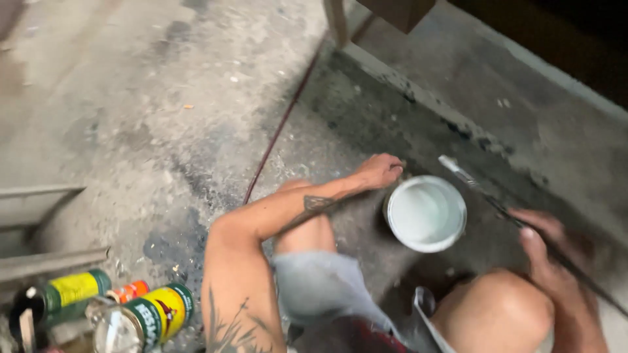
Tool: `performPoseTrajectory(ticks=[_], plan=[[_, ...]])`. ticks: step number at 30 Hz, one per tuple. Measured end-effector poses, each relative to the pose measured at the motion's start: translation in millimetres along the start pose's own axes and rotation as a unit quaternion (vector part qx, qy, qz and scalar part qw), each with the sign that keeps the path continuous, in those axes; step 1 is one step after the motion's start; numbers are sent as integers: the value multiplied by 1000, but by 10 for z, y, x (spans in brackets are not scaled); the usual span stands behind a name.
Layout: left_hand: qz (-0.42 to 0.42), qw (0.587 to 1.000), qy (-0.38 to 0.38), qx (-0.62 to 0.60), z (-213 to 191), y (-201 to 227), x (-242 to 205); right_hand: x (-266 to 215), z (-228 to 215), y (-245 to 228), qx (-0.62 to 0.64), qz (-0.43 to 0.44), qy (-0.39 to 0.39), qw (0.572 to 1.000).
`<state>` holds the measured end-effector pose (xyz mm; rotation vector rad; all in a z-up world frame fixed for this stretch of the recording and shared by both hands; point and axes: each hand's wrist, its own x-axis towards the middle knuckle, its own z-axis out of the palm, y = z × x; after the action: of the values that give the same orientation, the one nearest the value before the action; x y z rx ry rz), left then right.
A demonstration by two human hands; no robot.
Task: Applying white paint to the edges and underside of a wooden furniture frame using a paintbrush.
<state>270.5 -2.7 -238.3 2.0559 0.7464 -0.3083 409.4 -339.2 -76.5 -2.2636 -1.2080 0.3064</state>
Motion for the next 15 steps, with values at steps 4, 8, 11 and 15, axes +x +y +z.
performPoseTrajectory(ticks=[4,8,11,15], plan=[[171,976,119,62,-504,-9,31,301,166,159,205,-187,97,956],[215,957,189,39,-960,182,-451,543,128,206,236,-280,114,923],[250,943,188,116,-1141,37,-572,883,-64,-621,167,-419,329,829],[204,950,215,101,-1342,354,-942,1180,-311,-1297,226,-477,352,773]])
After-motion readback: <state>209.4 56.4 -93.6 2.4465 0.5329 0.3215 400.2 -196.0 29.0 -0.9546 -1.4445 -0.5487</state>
